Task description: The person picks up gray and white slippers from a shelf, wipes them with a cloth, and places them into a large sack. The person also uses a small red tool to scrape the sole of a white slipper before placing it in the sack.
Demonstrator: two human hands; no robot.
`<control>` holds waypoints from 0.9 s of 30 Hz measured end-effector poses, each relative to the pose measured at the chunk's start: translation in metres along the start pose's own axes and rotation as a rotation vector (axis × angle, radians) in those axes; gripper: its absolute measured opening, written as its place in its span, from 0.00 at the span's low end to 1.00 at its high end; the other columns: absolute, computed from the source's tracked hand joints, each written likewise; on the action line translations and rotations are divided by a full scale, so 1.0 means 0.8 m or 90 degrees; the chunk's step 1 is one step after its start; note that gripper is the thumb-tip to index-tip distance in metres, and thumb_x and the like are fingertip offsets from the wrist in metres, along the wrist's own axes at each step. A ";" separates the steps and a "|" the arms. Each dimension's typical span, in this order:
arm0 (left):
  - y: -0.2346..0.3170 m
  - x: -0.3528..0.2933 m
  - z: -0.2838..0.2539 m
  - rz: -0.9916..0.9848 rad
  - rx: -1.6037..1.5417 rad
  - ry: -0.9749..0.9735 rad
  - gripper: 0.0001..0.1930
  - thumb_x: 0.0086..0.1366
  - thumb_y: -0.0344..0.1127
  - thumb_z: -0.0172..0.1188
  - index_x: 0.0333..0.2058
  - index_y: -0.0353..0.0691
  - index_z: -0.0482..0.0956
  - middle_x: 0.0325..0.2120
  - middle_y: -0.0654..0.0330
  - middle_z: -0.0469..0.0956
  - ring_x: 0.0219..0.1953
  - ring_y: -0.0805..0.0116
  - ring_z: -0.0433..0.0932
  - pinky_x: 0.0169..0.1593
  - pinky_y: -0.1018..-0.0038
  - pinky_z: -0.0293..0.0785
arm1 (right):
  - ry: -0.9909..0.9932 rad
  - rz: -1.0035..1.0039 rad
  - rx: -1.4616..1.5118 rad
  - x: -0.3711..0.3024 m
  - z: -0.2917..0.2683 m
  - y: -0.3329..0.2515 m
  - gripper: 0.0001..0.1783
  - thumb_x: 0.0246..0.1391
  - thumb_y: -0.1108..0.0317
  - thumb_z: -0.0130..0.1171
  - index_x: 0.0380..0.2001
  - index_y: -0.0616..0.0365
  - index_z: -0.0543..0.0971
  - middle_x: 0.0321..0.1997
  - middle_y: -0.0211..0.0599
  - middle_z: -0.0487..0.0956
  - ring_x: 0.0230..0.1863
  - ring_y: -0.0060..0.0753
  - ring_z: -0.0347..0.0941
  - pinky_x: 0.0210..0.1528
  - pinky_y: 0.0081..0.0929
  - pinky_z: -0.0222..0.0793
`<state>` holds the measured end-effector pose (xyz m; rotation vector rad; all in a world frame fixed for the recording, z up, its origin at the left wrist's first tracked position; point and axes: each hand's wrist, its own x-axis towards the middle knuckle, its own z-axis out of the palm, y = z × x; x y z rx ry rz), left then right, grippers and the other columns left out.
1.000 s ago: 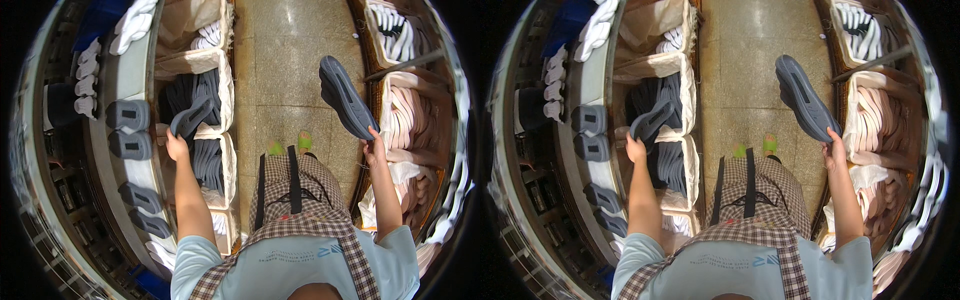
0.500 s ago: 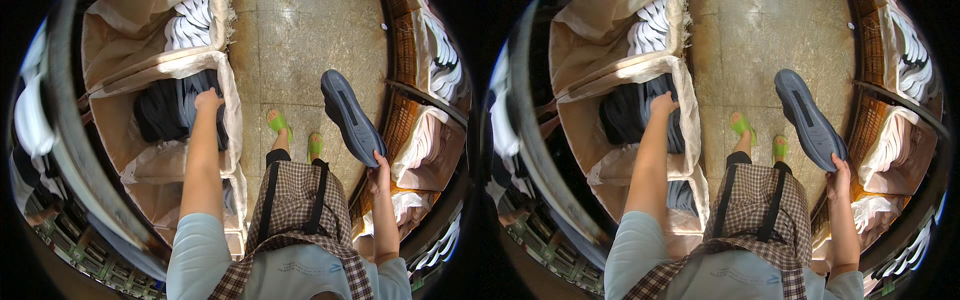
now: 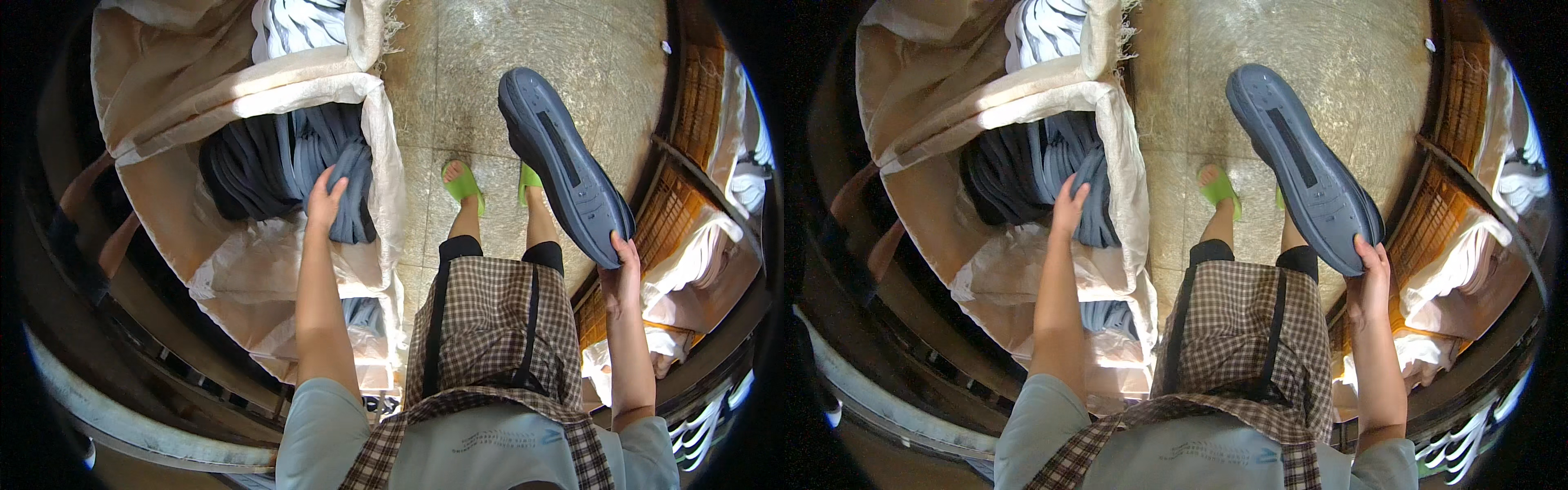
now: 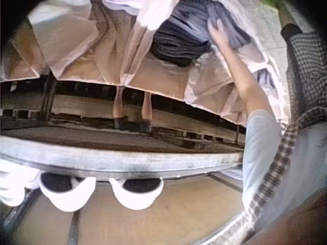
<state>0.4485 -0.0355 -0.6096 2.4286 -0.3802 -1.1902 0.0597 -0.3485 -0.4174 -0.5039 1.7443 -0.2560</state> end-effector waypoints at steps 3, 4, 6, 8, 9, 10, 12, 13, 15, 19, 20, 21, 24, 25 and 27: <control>-0.004 0.006 0.013 0.023 0.006 0.025 0.29 0.58 0.46 0.59 0.54 0.36 0.66 0.49 0.46 0.70 0.53 0.57 0.68 0.56 0.72 0.60 | -0.030 -0.001 -0.023 0.023 0.024 -0.012 0.26 0.46 0.58 0.62 0.46 0.57 0.68 0.43 0.30 0.72 0.42 0.24 0.69 0.47 0.22 0.63; -0.004 0.009 0.008 -0.001 -0.001 0.022 0.29 0.57 0.46 0.60 0.53 0.37 0.67 0.50 0.46 0.70 0.53 0.55 0.68 0.56 0.71 0.61 | -0.048 -0.003 -0.028 0.032 0.031 -0.017 0.26 0.46 0.58 0.63 0.46 0.57 0.68 0.43 0.30 0.72 0.42 0.24 0.69 0.47 0.21 0.63; -0.004 0.016 -0.007 -0.019 0.019 -0.005 0.33 0.56 0.47 0.61 0.56 0.37 0.63 0.52 0.45 0.67 0.54 0.52 0.67 0.56 0.68 0.61 | -0.080 -0.004 -0.026 0.043 0.040 -0.028 0.25 0.46 0.59 0.62 0.46 0.57 0.68 0.42 0.30 0.72 0.41 0.24 0.70 0.45 0.20 0.65; -0.001 0.013 -0.015 -0.027 0.055 0.055 0.37 0.55 0.45 0.62 0.58 0.36 0.56 0.53 0.43 0.65 0.56 0.51 0.65 0.57 0.67 0.60 | -0.111 -0.006 -0.051 0.046 0.043 -0.043 0.25 0.47 0.60 0.62 0.46 0.58 0.67 0.42 0.31 0.73 0.42 0.24 0.70 0.47 0.21 0.65; 0.010 0.008 -0.014 -0.019 0.066 0.096 0.39 0.55 0.45 0.62 0.59 0.35 0.53 0.54 0.42 0.64 0.56 0.51 0.64 0.57 0.67 0.59 | -0.127 -0.011 -0.063 0.047 0.043 -0.053 0.25 0.47 0.60 0.61 0.47 0.59 0.67 0.41 0.31 0.73 0.42 0.25 0.70 0.47 0.22 0.65; 0.010 -0.003 -0.014 -0.021 0.066 0.122 0.41 0.55 0.44 0.62 0.61 0.35 0.50 0.54 0.41 0.63 0.57 0.51 0.63 0.58 0.66 0.58 | -0.124 -0.013 -0.095 0.033 0.047 -0.049 0.27 0.47 0.60 0.61 0.48 0.60 0.67 0.43 0.33 0.73 0.44 0.26 0.70 0.51 0.25 0.63; 0.053 -0.042 0.005 0.052 0.034 0.250 0.40 0.55 0.41 0.61 0.61 0.35 0.48 0.57 0.41 0.59 0.60 0.52 0.59 0.59 0.66 0.57 | -0.180 -0.038 -0.086 0.023 0.054 -0.067 0.29 0.45 0.60 0.63 0.47 0.62 0.67 0.46 0.40 0.72 0.49 0.32 0.68 0.55 0.31 0.59; 0.077 -0.065 0.018 0.050 0.004 0.298 0.40 0.56 0.39 0.61 0.61 0.34 0.48 0.58 0.41 0.58 0.61 0.52 0.57 0.60 0.66 0.56 | -0.213 -0.056 -0.072 0.014 0.061 -0.071 0.27 0.44 0.62 0.63 0.45 0.63 0.67 0.45 0.43 0.72 0.49 0.35 0.67 0.56 0.34 0.58; 0.142 -0.131 0.057 0.075 -0.331 0.214 0.41 0.57 0.35 0.59 0.62 0.35 0.42 0.61 0.44 0.51 0.64 0.54 0.51 0.61 0.66 0.53 | -0.233 -0.064 -0.088 -0.005 0.081 -0.071 0.30 0.42 0.62 0.66 0.47 0.62 0.66 0.46 0.43 0.72 0.49 0.36 0.68 0.56 0.35 0.59; 0.274 -0.237 0.114 0.141 -0.918 -0.079 0.44 0.56 0.61 0.53 0.63 0.47 0.43 0.62 0.59 0.51 0.64 0.63 0.50 0.64 0.60 0.50 | -0.351 -0.155 -0.036 -0.067 0.135 -0.016 0.31 0.43 0.64 0.66 0.48 0.63 0.64 0.47 0.43 0.71 0.44 0.30 0.70 0.47 0.26 0.67; 0.295 -0.248 0.121 0.087 -0.984 -0.102 0.45 0.55 0.63 0.53 0.63 0.47 0.45 0.62 0.59 0.52 0.64 0.62 0.51 0.64 0.59 0.49 | -0.334 -0.185 -0.111 -0.074 0.144 -0.004 0.30 0.43 0.65 0.67 0.47 0.63 0.64 0.45 0.40 0.71 0.40 0.27 0.70 0.42 0.23 0.67; 0.307 -0.258 0.122 0.054 -1.050 -0.137 0.46 0.53 0.65 0.53 0.63 0.46 0.46 0.61 0.60 0.53 0.64 0.61 0.51 0.64 0.57 0.49 | -0.342 -0.230 -0.166 -0.080 0.152 0.009 0.30 0.43 0.65 0.67 0.45 0.64 0.64 0.43 0.37 0.70 0.36 0.25 0.69 0.37 0.20 0.68; 0.303 -0.260 0.102 -0.132 -1.282 0.059 0.35 0.58 0.50 0.56 0.59 0.40 0.54 0.57 0.55 0.59 0.60 0.55 0.57 0.61 0.56 0.54 | -0.402 -0.321 -0.173 -0.086 0.184 0.046 0.26 0.41 0.67 0.68 0.39 0.64 0.65 0.35 0.37 0.68 0.30 0.27 0.66 0.33 0.23 0.65; 0.297 -0.256 0.097 -0.195 -1.296 0.134 0.32 0.60 0.48 0.54 0.58 0.40 0.55 0.57 0.54 0.60 0.60 0.54 0.58 0.61 0.56 0.55 | -0.409 -0.350 -0.165 -0.086 0.194 0.057 0.26 0.40 0.68 0.68 0.38 0.65 0.66 0.34 0.40 0.68 0.31 0.30 0.67 0.34 0.25 0.65; 0.277 -0.251 0.094 -0.192 -1.261 0.181 0.27 0.59 0.40 0.52 0.56 0.37 0.59 0.53 0.52 0.64 0.56 0.52 0.62 0.59 0.55 0.58 | -0.435 -0.359 -0.145 -0.088 0.207 0.078 0.27 0.39 0.66 0.69 0.39 0.65 0.66 0.36 0.45 0.69 0.35 0.37 0.69 0.36 0.29 0.66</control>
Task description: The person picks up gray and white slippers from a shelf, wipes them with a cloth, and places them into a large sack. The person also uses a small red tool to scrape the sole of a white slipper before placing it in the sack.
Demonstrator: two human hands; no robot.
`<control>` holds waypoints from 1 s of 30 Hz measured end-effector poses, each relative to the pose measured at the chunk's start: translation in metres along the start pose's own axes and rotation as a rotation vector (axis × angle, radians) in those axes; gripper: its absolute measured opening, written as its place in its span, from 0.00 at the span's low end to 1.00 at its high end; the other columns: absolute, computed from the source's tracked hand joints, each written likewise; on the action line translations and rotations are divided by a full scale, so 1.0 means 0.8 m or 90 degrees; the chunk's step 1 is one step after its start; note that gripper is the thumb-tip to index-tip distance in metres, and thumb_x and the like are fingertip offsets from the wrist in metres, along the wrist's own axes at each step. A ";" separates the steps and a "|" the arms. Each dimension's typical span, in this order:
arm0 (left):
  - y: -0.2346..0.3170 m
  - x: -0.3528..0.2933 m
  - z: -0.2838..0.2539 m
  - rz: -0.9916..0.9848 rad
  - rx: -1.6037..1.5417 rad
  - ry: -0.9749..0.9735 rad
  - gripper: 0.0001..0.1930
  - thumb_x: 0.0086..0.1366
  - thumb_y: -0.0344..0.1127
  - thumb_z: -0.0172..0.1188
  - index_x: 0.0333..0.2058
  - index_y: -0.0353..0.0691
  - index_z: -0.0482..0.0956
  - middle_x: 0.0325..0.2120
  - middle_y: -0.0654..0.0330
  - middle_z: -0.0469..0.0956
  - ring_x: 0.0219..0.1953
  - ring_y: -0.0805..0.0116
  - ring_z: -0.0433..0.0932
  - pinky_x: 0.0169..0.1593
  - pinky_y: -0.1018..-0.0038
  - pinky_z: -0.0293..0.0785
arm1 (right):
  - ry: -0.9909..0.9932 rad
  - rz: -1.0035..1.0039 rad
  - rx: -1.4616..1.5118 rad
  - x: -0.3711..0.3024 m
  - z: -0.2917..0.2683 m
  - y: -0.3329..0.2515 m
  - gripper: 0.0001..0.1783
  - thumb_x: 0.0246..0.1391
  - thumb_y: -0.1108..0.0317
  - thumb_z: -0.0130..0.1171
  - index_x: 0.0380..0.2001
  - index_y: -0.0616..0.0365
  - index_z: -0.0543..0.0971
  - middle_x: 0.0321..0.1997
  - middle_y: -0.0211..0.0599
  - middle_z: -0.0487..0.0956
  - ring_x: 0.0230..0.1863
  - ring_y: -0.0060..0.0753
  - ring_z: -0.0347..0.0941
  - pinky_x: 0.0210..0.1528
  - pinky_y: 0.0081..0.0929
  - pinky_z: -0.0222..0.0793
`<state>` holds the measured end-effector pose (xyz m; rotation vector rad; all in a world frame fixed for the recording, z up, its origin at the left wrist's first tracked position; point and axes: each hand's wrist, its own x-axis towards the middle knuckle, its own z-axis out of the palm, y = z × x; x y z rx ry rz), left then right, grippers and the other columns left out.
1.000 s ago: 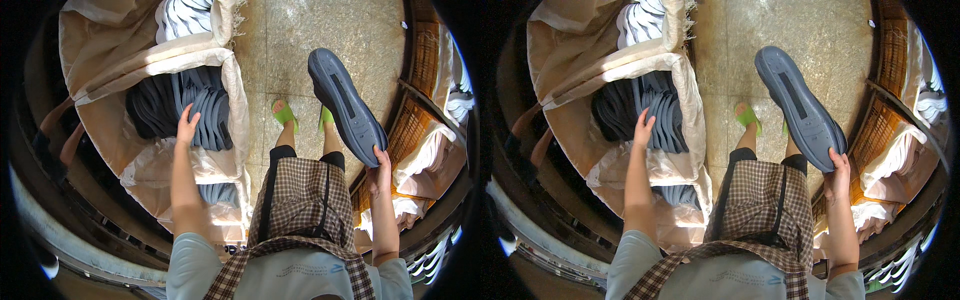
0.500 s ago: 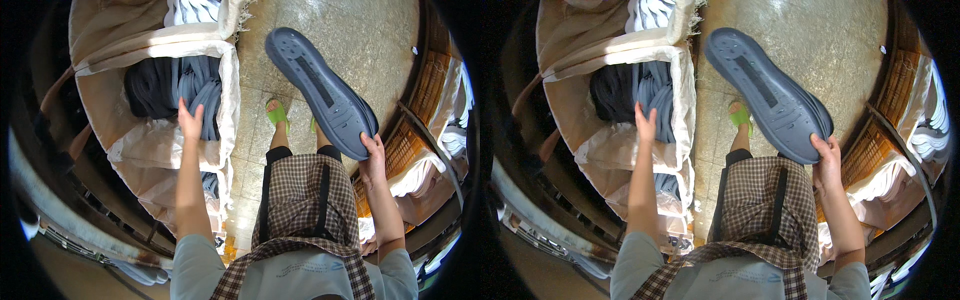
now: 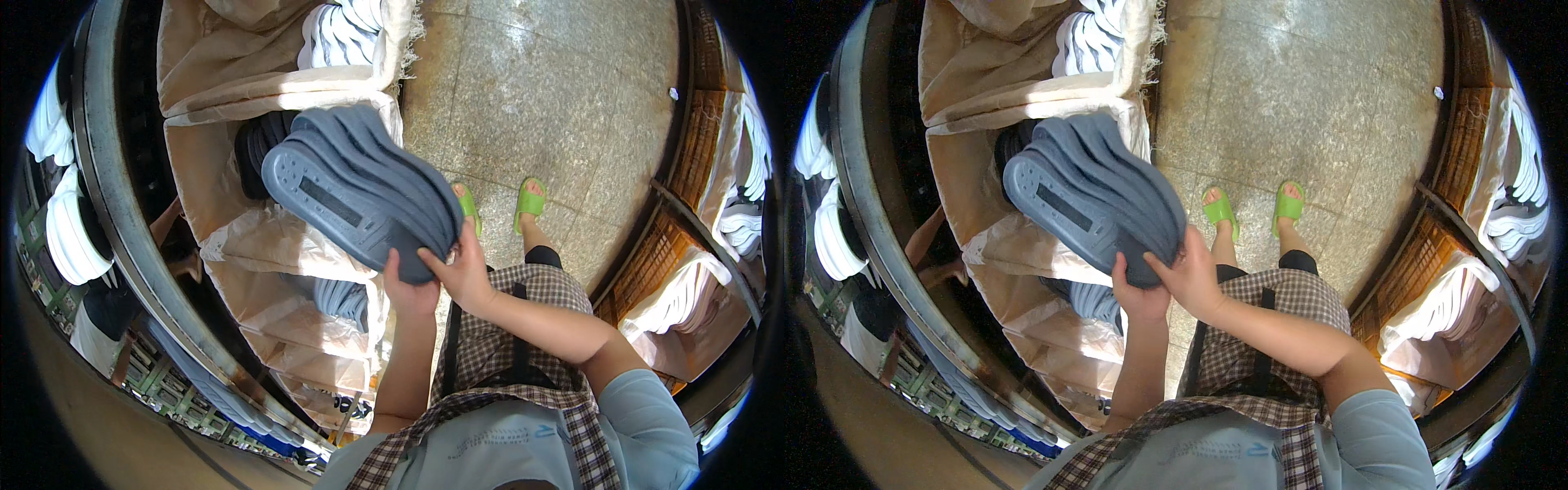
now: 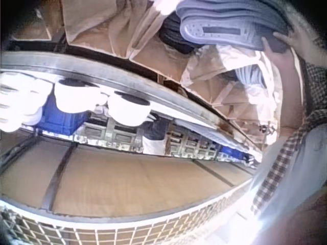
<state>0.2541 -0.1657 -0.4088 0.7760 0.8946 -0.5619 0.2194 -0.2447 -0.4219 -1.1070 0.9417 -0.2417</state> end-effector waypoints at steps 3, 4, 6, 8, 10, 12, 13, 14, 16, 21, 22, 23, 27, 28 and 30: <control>0.016 0.018 -0.020 0.055 0.090 0.097 0.26 0.58 0.38 0.53 0.53 0.31 0.61 0.50 0.48 0.66 0.53 0.50 0.65 0.57 0.53 0.61 | -0.077 0.059 -0.122 0.001 0.016 0.023 0.28 0.40 0.65 0.68 0.41 0.66 0.66 0.34 0.48 0.70 0.37 0.39 0.70 0.38 0.31 0.66; 0.030 0.019 -0.032 0.085 0.095 0.133 0.26 0.58 0.38 0.53 0.53 0.30 0.61 0.50 0.48 0.66 0.53 0.50 0.65 0.56 0.54 0.62 | -0.107 0.152 -0.094 -0.004 0.033 0.033 0.28 0.40 0.65 0.67 0.41 0.67 0.66 0.35 0.49 0.71 0.38 0.41 0.71 0.39 0.31 0.66; 0.048 0.024 -0.044 0.137 0.111 0.216 0.26 0.58 0.36 0.54 0.53 0.30 0.62 0.49 0.48 0.67 0.52 0.51 0.66 0.55 0.54 0.63 | -0.137 0.118 -0.073 -0.006 0.053 0.048 0.26 0.42 0.65 0.66 0.41 0.66 0.66 0.36 0.48 0.72 0.39 0.39 0.71 0.41 0.31 0.66; 0.085 0.031 -0.061 0.189 0.119 0.166 0.23 0.57 0.31 0.54 0.49 0.24 0.64 0.48 0.48 0.68 0.49 0.56 0.68 0.54 0.60 0.66 | -0.168 0.068 -0.039 -0.007 0.083 0.065 0.25 0.43 0.64 0.65 0.40 0.66 0.66 0.36 0.48 0.72 0.38 0.37 0.70 0.41 0.30 0.66; 0.129 0.048 -0.076 0.253 0.184 0.181 0.24 0.56 0.26 0.54 0.51 0.26 0.63 0.49 0.48 0.67 0.50 0.56 0.68 0.55 0.60 0.64 | -0.202 0.243 0.145 -0.001 0.126 0.081 0.25 0.42 0.63 0.65 0.37 0.69 0.67 0.35 0.51 0.73 0.40 0.38 0.71 0.41 0.30 0.67; 0.172 0.067 -0.094 0.348 0.294 0.151 0.26 0.54 0.22 0.54 0.53 0.30 0.61 0.51 0.48 0.65 0.52 0.56 0.66 0.57 0.60 0.62 | -0.348 0.279 0.076 0.017 0.166 0.101 0.25 0.42 0.63 0.65 0.36 0.69 0.66 0.35 0.51 0.72 0.40 0.40 0.71 0.42 0.32 0.66; 0.196 0.084 -0.100 0.364 0.344 0.170 0.27 0.54 0.21 0.54 0.54 0.32 0.61 0.52 0.48 0.63 0.53 0.54 0.65 0.58 0.59 0.60 | -0.420 0.287 -0.038 0.018 0.171 0.109 0.28 0.43 0.64 0.64 0.43 0.70 0.65 0.41 0.52 0.72 0.41 0.42 0.71 0.44 0.33 0.67; 0.220 0.103 -0.105 0.398 0.400 0.130 0.28 0.53 0.21 0.53 0.55 0.34 0.60 0.53 0.49 0.62 0.54 0.53 0.63 0.59 0.59 0.59 | -0.420 0.242 -0.009 0.015 0.172 0.116 0.29 0.43 0.64 0.63 0.45 0.69 0.65 0.43 0.52 0.71 0.42 0.42 0.71 0.45 0.33 0.67; 0.261 0.149 -0.117 0.470 0.594 0.242 0.29 0.53 0.20 0.52 0.56 0.35 0.58 0.55 0.47 0.61 0.55 0.50 0.62 0.60 0.59 0.57 | -0.396 0.192 -0.002 -0.002 0.159 0.129 0.32 0.44 0.63 0.62 0.49 0.68 0.64 0.47 0.52 0.71 0.45 0.44 0.70 0.48 0.33 0.66; 0.295 0.240 -0.141 0.591 1.388 0.005 0.37 0.45 0.19 0.55 0.57 0.39 0.58 0.51 0.41 0.62 0.55 0.44 0.61 0.56 0.60 0.60 | -0.376 0.238 -0.184 -0.029 0.018 0.189 0.20 0.51 0.65 0.58 0.46 0.61 0.70 0.46 0.41 0.73 0.43 0.32 0.73 0.45 0.25 0.70; 0.280 0.252 -0.147 0.550 1.412 -0.141 0.39 0.42 0.18 0.56 0.58 0.41 0.58 0.52 0.39 0.61 0.55 0.42 0.61 0.55 0.59 0.61 | -0.317 0.282 -0.217 -0.035 -0.005 0.202 0.17 0.50 0.64 0.58 0.42 0.61 0.72 0.41 0.39 0.75 0.39 0.31 0.74 0.42 0.25 0.70; 0.257 0.261 -0.156 0.557 1.449 -0.078 0.41 0.40 0.18 0.57 0.58 0.44 0.57 0.52 0.37 0.58 0.54 0.39 0.60 0.55 0.58 0.62 | -0.320 0.333 -0.269 -0.041 -0.035 0.212 0.16 0.50 0.64 0.59 0.40 0.61 0.72 0.39 0.38 0.75 0.36 0.29 0.74 0.40 0.25 0.70; 0.229 0.301 -0.143 0.602 1.520 -0.006 0.49 0.39 0.22 0.63 0.62 0.50 0.50 0.54 0.31 0.52 0.54 0.33 0.58 0.55 0.56 0.62 | -0.220 0.309 -0.257 -0.065 -0.101 0.239 0.11 0.50 0.69 0.58 0.36 0.62 0.71 0.29 0.35 0.73 0.31 0.26 0.72 0.35 0.24 0.68; 0.229 0.305 -0.137 0.639 1.515 -0.023 0.50 0.40 0.23 0.64 0.62 0.51 0.48 0.54 0.31 0.52 0.54 0.33 0.58 0.55 0.56 0.61 | -0.196 0.366 -0.237 -0.067 -0.112 0.241 0.10 0.50 0.71 0.57 0.35 0.62 0.71 0.29 0.35 0.73 0.30 0.25 0.71 0.35 0.23 0.68; 0.238 0.307 -0.125 0.540 1.532 -0.017 0.53 0.42 0.36 0.69 0.63 0.50 0.43 0.56 0.31 0.47 0.58 0.34 0.52 0.58 0.56 0.56 | -0.162 0.406 -0.250 -0.061 -0.124 0.244 0.08 0.50 0.72 0.57 0.33 0.62 0.70 0.28 0.34 0.72 0.29 0.23 0.70 0.34 0.22 0.67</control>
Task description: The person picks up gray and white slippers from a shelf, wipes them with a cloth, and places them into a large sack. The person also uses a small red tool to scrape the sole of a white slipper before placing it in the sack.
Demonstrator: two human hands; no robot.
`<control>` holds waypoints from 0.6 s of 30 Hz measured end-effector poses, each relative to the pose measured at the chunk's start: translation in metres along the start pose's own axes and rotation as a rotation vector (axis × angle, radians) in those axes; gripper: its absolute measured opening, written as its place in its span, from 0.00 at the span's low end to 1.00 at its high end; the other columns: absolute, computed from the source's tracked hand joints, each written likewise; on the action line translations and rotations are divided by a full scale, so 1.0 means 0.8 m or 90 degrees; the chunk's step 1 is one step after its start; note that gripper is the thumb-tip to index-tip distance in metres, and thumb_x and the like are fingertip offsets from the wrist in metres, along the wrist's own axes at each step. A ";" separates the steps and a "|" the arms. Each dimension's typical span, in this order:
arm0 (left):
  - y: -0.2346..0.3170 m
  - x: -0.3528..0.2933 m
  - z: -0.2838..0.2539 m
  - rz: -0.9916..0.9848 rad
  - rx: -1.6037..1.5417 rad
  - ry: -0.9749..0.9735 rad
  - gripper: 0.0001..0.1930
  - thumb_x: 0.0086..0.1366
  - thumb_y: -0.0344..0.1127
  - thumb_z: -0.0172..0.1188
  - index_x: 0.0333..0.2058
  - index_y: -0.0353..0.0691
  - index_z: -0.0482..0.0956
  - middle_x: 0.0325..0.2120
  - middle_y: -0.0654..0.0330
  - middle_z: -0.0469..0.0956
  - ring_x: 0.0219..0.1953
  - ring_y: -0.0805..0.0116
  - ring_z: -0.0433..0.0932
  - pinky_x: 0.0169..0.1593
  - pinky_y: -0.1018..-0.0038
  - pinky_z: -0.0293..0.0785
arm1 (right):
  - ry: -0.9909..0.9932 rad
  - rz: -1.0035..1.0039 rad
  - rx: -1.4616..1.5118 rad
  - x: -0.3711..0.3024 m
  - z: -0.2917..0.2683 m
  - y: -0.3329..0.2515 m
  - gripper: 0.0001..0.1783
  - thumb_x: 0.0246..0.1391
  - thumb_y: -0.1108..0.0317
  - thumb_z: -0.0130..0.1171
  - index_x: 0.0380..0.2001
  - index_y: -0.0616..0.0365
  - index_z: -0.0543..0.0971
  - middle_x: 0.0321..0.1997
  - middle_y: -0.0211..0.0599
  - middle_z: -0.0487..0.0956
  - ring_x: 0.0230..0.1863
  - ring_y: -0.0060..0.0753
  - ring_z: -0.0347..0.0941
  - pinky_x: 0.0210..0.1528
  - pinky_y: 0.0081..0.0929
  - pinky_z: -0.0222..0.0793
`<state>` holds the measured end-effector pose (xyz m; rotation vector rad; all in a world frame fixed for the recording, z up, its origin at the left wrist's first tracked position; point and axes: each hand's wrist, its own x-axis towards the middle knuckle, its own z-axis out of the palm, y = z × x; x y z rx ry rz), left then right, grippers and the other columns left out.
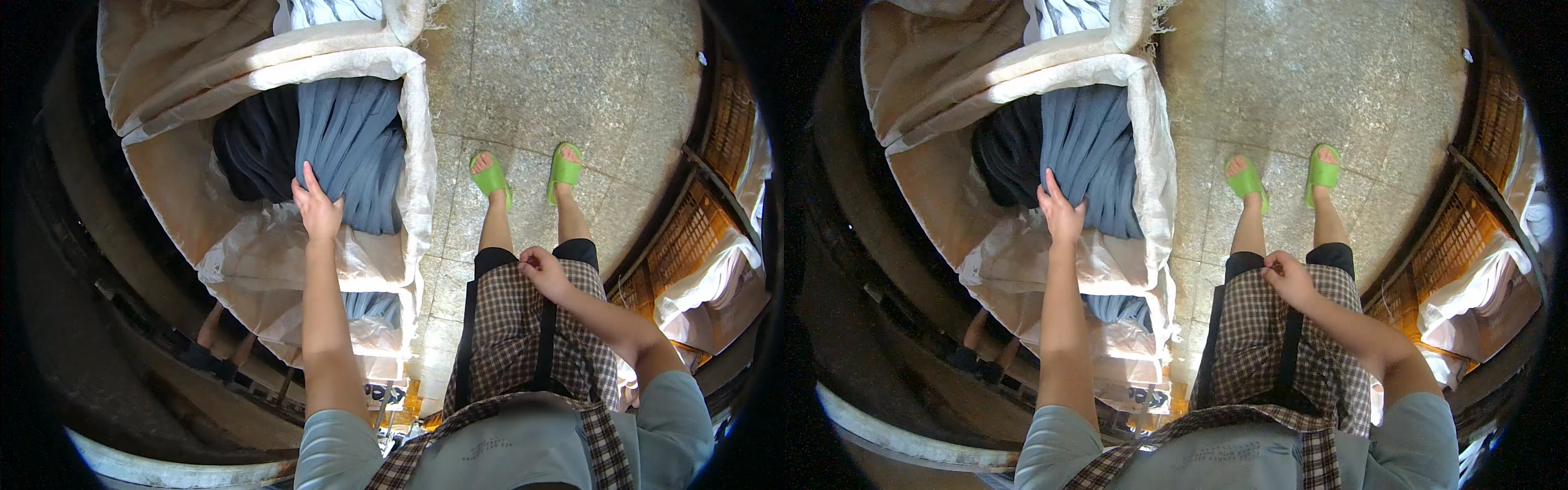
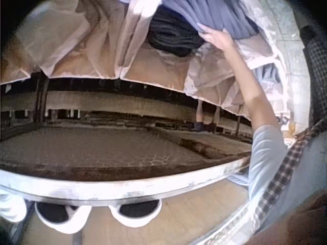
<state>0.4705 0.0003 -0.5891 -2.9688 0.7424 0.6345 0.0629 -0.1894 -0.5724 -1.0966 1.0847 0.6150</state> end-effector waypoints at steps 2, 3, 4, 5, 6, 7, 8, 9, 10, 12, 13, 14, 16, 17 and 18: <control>0.004 0.000 -0.005 -0.022 -0.041 -0.026 0.54 0.42 0.44 0.71 0.63 0.49 0.42 0.57 0.31 0.45 0.59 0.34 0.50 0.60 0.56 0.53 | 0.014 -0.043 -0.006 0.004 -0.011 -0.004 0.08 0.50 0.72 0.56 0.33 0.62 0.70 0.28 0.34 0.72 0.29 0.24 0.70 0.34 0.22 0.67; 0.006 -0.002 -0.004 -0.033 -0.100 -0.031 0.57 0.42 0.53 0.70 0.64 0.49 0.41 0.59 0.32 0.40 0.61 0.37 0.45 0.62 0.56 0.49 | 0.025 -0.045 -0.009 0.006 -0.015 -0.009 0.08 0.50 0.72 0.56 0.33 0.62 0.70 0.28 0.34 0.72 0.29 0.24 0.70 0.33 0.22 0.67; 0.013 -0.004 0.001 -0.054 -0.098 -0.022 0.57 0.42 0.54 0.70 0.64 0.50 0.40 0.60 0.33 0.39 0.62 0.37 0.44 0.62 0.56 0.49 | 0.038 -0.056 0.006 0.007 -0.019 -0.014 0.08 0.50 0.72 0.56 0.33 0.62 0.70 0.28 0.34 0.73 0.29 0.24 0.70 0.33 0.22 0.67; 0.022 -0.005 0.011 -0.064 -0.090 0.020 0.57 0.42 0.54 0.70 0.64 0.50 0.39 0.60 0.33 0.38 0.62 0.38 0.43 0.62 0.56 0.49 | 0.061 -0.085 0.002 0.009 -0.020 -0.019 0.08 0.50 0.72 0.56 0.34 0.62 0.71 0.29 0.34 0.73 0.30 0.24 0.70 0.34 0.22 0.67; 0.029 -0.005 0.016 -0.094 -0.095 0.014 0.58 0.42 0.55 0.70 0.64 0.50 0.38 0.60 0.34 0.37 0.63 0.38 0.42 0.62 0.56 0.49 | 0.064 -0.076 0.002 0.008 -0.022 -0.026 0.08 0.50 0.72 0.56 0.34 0.62 0.71 0.29 0.34 0.73 0.31 0.24 0.70 0.34 0.23 0.67; 0.036 -0.003 0.020 -0.143 -0.072 -0.001 0.59 0.41 0.57 0.69 0.64 0.52 0.36 0.62 0.38 0.33 0.65 0.42 0.38 0.61 0.50 0.48 | 0.064 -0.067 0.003 0.006 -0.024 -0.032 0.09 0.50 0.72 0.56 0.35 0.62 0.71 0.30 0.34 0.73 0.31 0.24 0.70 0.35 0.23 0.67; 0.039 -0.002 0.017 -0.160 -0.030 -0.022 0.59 0.42 0.58 0.68 0.64 0.53 0.36 0.62 0.39 0.32 0.65 0.43 0.38 0.61 0.48 0.47 | 0.057 -0.064 0.015 0.002 -0.027 -0.040 0.09 0.50 0.72 0.56 0.35 0.62 0.72 0.30 0.35 0.73 0.32 0.24 0.70 0.35 0.23 0.67; 0.044 0.000 0.010 -0.199 0.002 -0.072 0.59 0.42 0.59 0.68 0.64 0.53 0.35 0.63 0.40 0.32 0.65 0.44 0.37 0.60 0.47 0.47 | 0.060 -0.091 -0.006 -0.002 -0.033 -0.048 0.09 0.50 0.72 0.56 0.35 0.62 0.72 0.31 0.35 0.73 0.32 0.25 0.70 0.35 0.24 0.67; 0.048 0.003 -0.001 -0.242 0.045 -0.115 0.59 0.42 0.60 0.67 0.64 0.54 0.35 0.63 0.41 0.32 0.65 0.45 0.37 0.60 0.45 0.47 | 0.060 -0.120 -0.013 -0.008 -0.036 -0.056 0.09 0.50 0.71 0.55 0.35 0.62 0.72 0.31 0.36 0.73 0.32 0.26 0.71 0.36 0.25 0.68; 0.064 0.001 -0.036 -0.218 0.068 -0.082 0.56 0.44 0.58 0.66 0.64 0.53 0.37 0.63 0.42 0.37 0.66 0.48 0.40 0.59 0.42 0.46 | 0.078 -0.168 -0.039 -0.023 -0.052 -0.076 0.09 0.50 0.71 0.56 0.35 0.62 0.72 0.31 0.38 0.73 0.33 0.29 0.72 0.36 0.27 0.68; 0.081 -0.005 -0.054 -0.195 0.018 -0.021 0.53 0.47 0.54 0.65 0.64 0.51 0.39 0.63 0.41 0.39 0.65 0.47 0.43 0.59 0.45 0.48 | 0.089 -0.182 -0.060 -0.035 -0.064 -0.085 0.10 0.49 0.70 0.56 0.35 0.62 0.72 0.32 0.39 0.73 0.33 0.31 0.72 0.36 0.28 0.68; 0.102 -0.014 -0.075 -0.163 -0.024 0.055 0.50 0.49 0.51 0.64 0.64 0.49 0.41 0.62 0.40 0.41 0.64 0.46 0.45 0.60 0.47 0.49 | 0.098 -0.198 -0.081 -0.049 -0.076 -0.094 0.10 0.49 0.70 0.56 0.34 0.62 0.72 0.32 0.40 0.74 0.33 0.33 0.73 0.37 0.29 0.68; 0.162 -0.044 -0.113 0.007 -0.165 0.171 0.41 0.53 0.37 0.60 0.62 0.39 0.47 0.60 0.40 0.49 0.61 0.43 0.51 0.61 0.58 0.51 | 0.120 -0.255 -0.155 -0.078 -0.110 -0.114 0.11 0.48 0.69 0.56 0.34 0.62 0.72 0.32 0.44 0.74 0.34 0.39 0.73 0.37 0.31 0.69; 0.196 -0.064 -0.136 0.075 -0.192 0.143 0.38 0.53 0.34 0.59 0.60 0.36 0.50 0.58 0.41 0.53 0.60 0.44 0.53 0.61 0.59 0.51 | 0.123 -0.259 -0.183 -0.096 -0.128 -0.121 0.11 0.48 0.69 0.56 0.34 0.62 0.72 0.33 0.44 0.74 0.34 0.40 0.73 0.37 0.32 0.69; 0.231 -0.094 -0.161 0.143 -0.249 0.096 0.36 0.51 0.30 0.60 0.58 0.31 0.54 0.56 0.42 0.57 0.59 0.46 0.55 0.63 0.61 0.48 | 0.126 -0.261 -0.211 -0.116 -0.146 -0.126 0.11 0.47 0.69 0.56 0.34 0.62 0.72 0.33 0.45 0.74 0.34 0.40 0.73 0.37 0.32 0.69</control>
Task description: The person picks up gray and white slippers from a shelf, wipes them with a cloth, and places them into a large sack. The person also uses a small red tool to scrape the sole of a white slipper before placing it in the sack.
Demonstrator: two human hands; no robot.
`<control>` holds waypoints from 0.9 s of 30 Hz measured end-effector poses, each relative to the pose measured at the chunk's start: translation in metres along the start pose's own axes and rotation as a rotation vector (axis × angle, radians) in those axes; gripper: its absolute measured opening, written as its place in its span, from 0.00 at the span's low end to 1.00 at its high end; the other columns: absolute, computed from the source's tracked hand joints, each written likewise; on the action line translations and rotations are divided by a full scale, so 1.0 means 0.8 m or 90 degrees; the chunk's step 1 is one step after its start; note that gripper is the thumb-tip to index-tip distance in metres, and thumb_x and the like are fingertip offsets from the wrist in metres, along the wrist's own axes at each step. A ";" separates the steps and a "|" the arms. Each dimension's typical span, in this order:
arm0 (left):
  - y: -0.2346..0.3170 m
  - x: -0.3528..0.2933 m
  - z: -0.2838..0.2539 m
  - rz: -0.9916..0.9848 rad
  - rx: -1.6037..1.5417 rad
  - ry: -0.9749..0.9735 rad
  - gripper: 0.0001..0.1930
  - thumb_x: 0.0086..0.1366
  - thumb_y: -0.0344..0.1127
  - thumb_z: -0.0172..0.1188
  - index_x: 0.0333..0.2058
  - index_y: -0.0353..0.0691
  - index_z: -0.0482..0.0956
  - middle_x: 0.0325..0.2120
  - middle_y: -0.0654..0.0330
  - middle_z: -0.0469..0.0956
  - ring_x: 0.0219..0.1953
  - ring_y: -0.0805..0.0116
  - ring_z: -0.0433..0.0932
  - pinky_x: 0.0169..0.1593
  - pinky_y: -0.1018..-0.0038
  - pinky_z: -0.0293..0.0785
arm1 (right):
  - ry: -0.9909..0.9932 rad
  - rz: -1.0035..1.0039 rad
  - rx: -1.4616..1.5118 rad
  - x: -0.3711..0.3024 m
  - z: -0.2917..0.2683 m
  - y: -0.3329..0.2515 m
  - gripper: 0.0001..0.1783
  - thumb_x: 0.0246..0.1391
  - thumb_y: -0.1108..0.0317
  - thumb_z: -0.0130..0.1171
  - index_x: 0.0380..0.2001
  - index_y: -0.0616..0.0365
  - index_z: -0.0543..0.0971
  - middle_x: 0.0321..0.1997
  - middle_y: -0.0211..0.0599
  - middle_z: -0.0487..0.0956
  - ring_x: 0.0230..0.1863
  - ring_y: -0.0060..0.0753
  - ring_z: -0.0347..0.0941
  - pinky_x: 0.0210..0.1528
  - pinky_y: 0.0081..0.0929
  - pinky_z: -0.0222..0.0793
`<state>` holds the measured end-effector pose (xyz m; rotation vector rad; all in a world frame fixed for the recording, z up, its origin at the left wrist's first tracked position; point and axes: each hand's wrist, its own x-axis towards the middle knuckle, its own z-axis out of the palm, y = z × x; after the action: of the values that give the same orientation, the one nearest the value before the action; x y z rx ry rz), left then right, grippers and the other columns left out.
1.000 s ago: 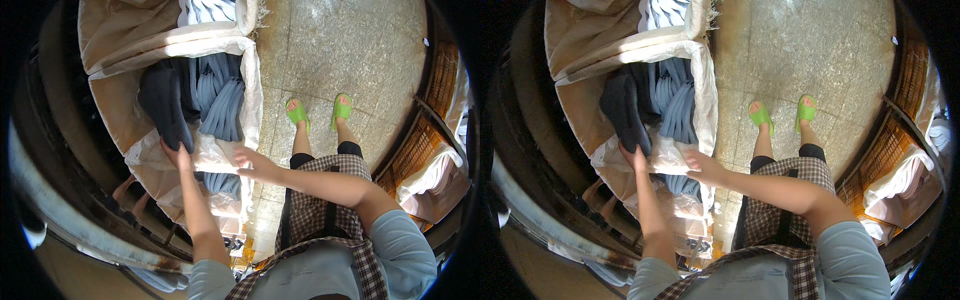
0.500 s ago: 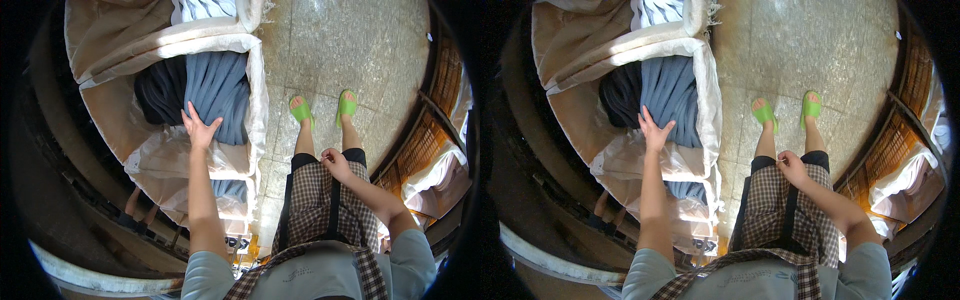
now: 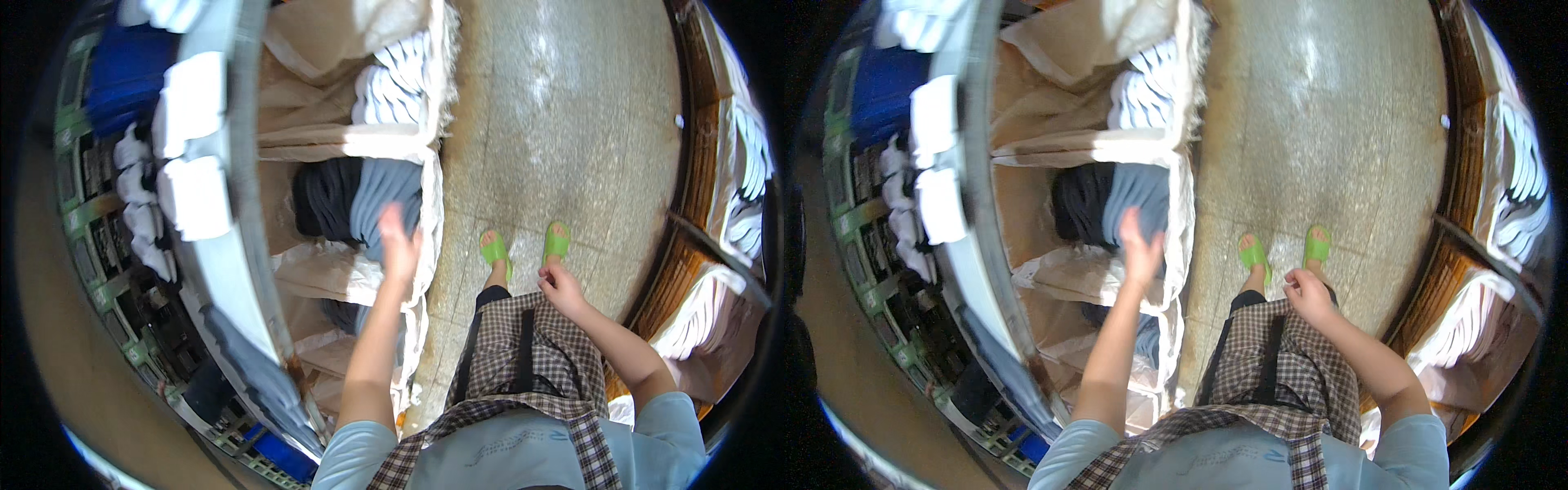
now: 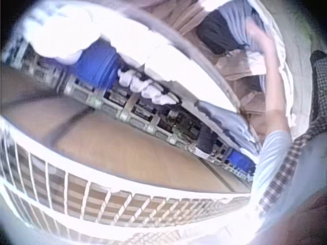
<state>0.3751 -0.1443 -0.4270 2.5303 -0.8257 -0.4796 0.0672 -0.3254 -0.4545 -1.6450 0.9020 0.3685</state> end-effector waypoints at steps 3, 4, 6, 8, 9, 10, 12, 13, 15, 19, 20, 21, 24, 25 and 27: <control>0.124 -0.048 -0.074 0.289 -0.012 -0.279 0.32 0.52 0.31 0.60 0.57 0.43 0.59 0.55 0.46 0.60 0.54 0.48 0.64 0.56 0.62 0.61 | -0.006 -0.063 -0.074 -0.036 -0.065 -0.018 0.10 0.47 0.69 0.56 0.33 0.62 0.73 0.30 0.46 0.75 0.33 0.42 0.74 0.36 0.34 0.69; 0.161 -0.065 -0.107 0.355 -0.002 -0.289 0.31 0.53 0.32 0.59 0.57 0.50 0.62 0.55 0.48 0.61 0.51 0.48 0.67 0.53 0.62 0.65 | 0.012 -0.053 -0.090 -0.052 -0.082 -0.027 0.10 0.47 0.70 0.56 0.33 0.62 0.73 0.30 0.46 0.75 0.33 0.42 0.74 0.36 0.33 0.69; 0.219 -0.108 -0.182 0.344 -0.027 -0.269 0.29 0.53 0.35 0.60 0.55 0.48 0.64 0.54 0.51 0.62 0.50 0.51 0.68 0.52 0.62 0.67 | 0.051 -0.057 -0.102 -0.092 -0.111 -0.036 0.09 0.46 0.71 0.56 0.33 0.63 0.73 0.29 0.45 0.75 0.32 0.40 0.74 0.36 0.32 0.69; 0.243 -0.144 -0.265 0.330 -0.058 -0.136 0.28 0.53 0.33 0.60 0.54 0.43 0.64 0.53 0.51 0.64 0.49 0.53 0.70 0.52 0.63 0.67 | 0.082 -0.070 -0.092 -0.129 -0.138 -0.047 0.09 0.46 0.73 0.56 0.32 0.63 0.73 0.29 0.42 0.75 0.31 0.36 0.73 0.35 0.30 0.69; 0.246 -0.158 -0.304 0.323 -0.046 -0.039 0.27 0.55 0.32 0.59 0.54 0.41 0.64 0.52 0.52 0.65 0.49 0.56 0.70 0.51 0.65 0.68 | 0.095 -0.074 -0.079 -0.146 -0.152 -0.050 0.08 0.46 0.73 0.57 0.31 0.64 0.72 0.28 0.41 0.75 0.31 0.35 0.73 0.35 0.30 0.69; 0.242 -0.169 -0.343 0.308 -0.041 0.052 0.26 0.56 0.32 0.58 0.54 0.39 0.63 0.51 0.53 0.67 0.48 0.59 0.71 0.50 0.67 0.69 | 0.110 -0.077 -0.059 -0.160 -0.163 -0.053 0.08 0.45 0.74 0.57 0.31 0.64 0.72 0.28 0.40 0.75 0.31 0.33 0.73 0.35 0.29 0.69; 0.222 -0.197 -0.416 0.111 -0.278 0.140 0.23 0.58 0.31 0.56 0.52 0.39 0.64 0.50 0.51 0.67 0.43 0.66 0.75 0.42 0.73 0.72 | 0.113 -0.068 -0.037 -0.181 -0.176 -0.062 0.08 0.44 0.75 0.57 0.30 0.63 0.71 0.28 0.38 0.75 0.30 0.31 0.72 0.34 0.29 0.69; 0.203 -0.199 -0.447 0.050 -0.320 0.215 0.22 0.59 0.31 0.55 0.52 0.39 0.63 0.48 0.53 0.69 0.41 0.68 0.75 0.40 0.75 0.72 | 0.113 -0.034 -0.030 -0.178 -0.182 -0.069 0.08 0.44 0.76 0.57 0.30 0.63 0.71 0.27 0.37 0.75 0.30 0.30 0.72 0.34 0.28 0.68; 0.152 -0.180 -0.501 0.002 -0.405 0.363 0.21 0.61 0.30 0.54 0.53 0.39 0.62 0.45 0.55 0.70 0.38 0.69 0.76 0.38 0.76 0.72 | 0.133 -0.078 -0.056 -0.168 -0.187 -0.089 0.08 0.44 0.75 0.57 0.30 0.63 0.71 0.27 0.38 0.75 0.30 0.31 0.72 0.34 0.29 0.68; 0.047 -0.114 -0.577 -0.060 -0.559 0.541 0.21 0.63 0.31 0.52 0.54 0.39 0.59 0.45 0.56 0.70 0.39 0.66 0.76 0.38 0.75 0.72 | 0.128 -0.073 -0.128 -0.150 -0.178 -0.149 0.09 0.45 0.72 0.57 0.31 0.62 0.72 0.28 0.40 0.75 0.31 0.34 0.73 0.34 0.30 0.69; 0.022 -0.087 -0.590 -0.076 -0.602 0.584 0.22 0.63 0.31 0.52 0.54 0.39 0.59 0.45 0.56 0.70 0.40 0.65 0.75 0.38 0.74 0.72 | 0.121 -0.088 -0.152 -0.142 -0.174 -0.168 0.09 0.45 0.72 0.58 0.31 0.62 0.72 0.28 0.41 0.75 0.31 0.35 0.73 0.35 0.30 0.69; -0.002 -0.061 -0.603 -0.092 -0.644 0.603 0.23 0.62 0.30 0.52 0.55 0.39 0.58 0.47 0.56 0.68 0.42 0.63 0.75 0.39 0.72 0.72 | 0.114 -0.085 -0.177 -0.136 -0.170 -0.188 0.09 0.45 0.71 0.58 0.31 0.63 0.72 0.29 0.41 0.75 0.31 0.36 0.73 0.36 0.30 0.69; -0.082 0.037 -0.628 -0.182 -0.729 0.647 0.27 0.61 0.36 0.54 0.56 0.35 0.56 0.51 0.52 0.64 0.50 0.59 0.69 0.46 0.64 0.71 | 0.108 -0.084 -0.177 -0.111 -0.149 -0.240 0.11 0.45 0.69 0.58 0.32 0.63 0.73 0.30 0.43 0.76 0.33 0.40 0.73 0.37 0.32 0.69; -0.111 0.069 -0.635 -0.220 -0.790 0.648 0.28 0.61 0.37 0.55 0.57 0.34 0.55 0.51 0.51 0.64 0.51 0.58 0.68 0.47 0.63 0.70 | 0.102 -0.087 -0.174 -0.099 -0.145 -0.251 0.11 0.46 0.69 0.57 0.32 0.63 0.73 0.31 0.43 0.76 0.33 0.40 0.73 0.37 0.33 0.69; -0.163 0.118 -0.656 -0.299 -0.892 0.652 0.30 0.61 0.38 0.55 0.57 0.33 0.54 0.53 0.49 0.62 0.53 0.56 0.66 0.49 0.61 0.70 | 0.108 -0.080 -0.135 -0.090 -0.138 -0.267 0.11 0.46 0.69 0.57 0.34 0.64 0.72 0.31 0.43 0.76 0.33 0.39 0.73 0.37 0.32 0.69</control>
<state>0.7423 0.0458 -0.0659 1.2370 0.4385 0.1580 0.1498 -0.3939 -0.2277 -1.9410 0.9029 0.2465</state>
